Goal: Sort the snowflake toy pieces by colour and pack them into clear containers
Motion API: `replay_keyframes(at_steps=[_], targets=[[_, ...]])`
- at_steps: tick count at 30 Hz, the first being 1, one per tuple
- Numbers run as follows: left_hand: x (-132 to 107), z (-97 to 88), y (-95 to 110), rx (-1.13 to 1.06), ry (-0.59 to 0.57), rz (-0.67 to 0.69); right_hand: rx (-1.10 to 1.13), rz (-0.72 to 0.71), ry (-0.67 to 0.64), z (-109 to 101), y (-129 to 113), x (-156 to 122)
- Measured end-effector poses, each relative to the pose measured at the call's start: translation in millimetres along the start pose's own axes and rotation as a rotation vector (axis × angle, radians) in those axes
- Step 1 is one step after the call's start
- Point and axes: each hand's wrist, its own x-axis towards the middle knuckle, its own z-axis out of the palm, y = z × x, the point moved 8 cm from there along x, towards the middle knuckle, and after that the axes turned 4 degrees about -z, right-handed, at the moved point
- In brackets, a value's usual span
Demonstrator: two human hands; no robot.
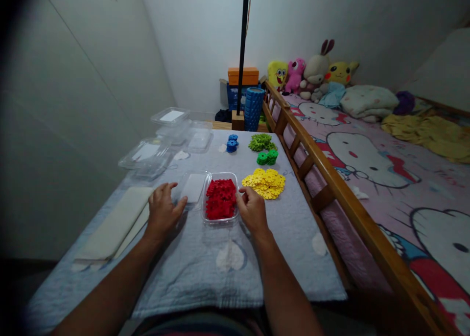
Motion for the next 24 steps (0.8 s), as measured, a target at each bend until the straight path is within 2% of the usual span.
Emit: replay_keyframes(at_steps=[5,9,13,19,24], targets=[[-5,21.4,-3,0.169,-0.110,0.062,0.030,-0.014,0.029,3,4,-3],[-4,19.2,0,0.152,-0.119,0.084,0.058,-0.002,0.024,6,7,-4],[5,16.7,-10,0.083,-0.168,-0.030,0.073,0.000,0.046,5,6,-5],[13,14.9,-31,-0.273,-0.179,-0.249,0.106,0.008,0.062,6,6,-5],[11,15.3,-29,-0.628,-0.131,-0.351,0.122,0.009,0.071,7,8,-5]])
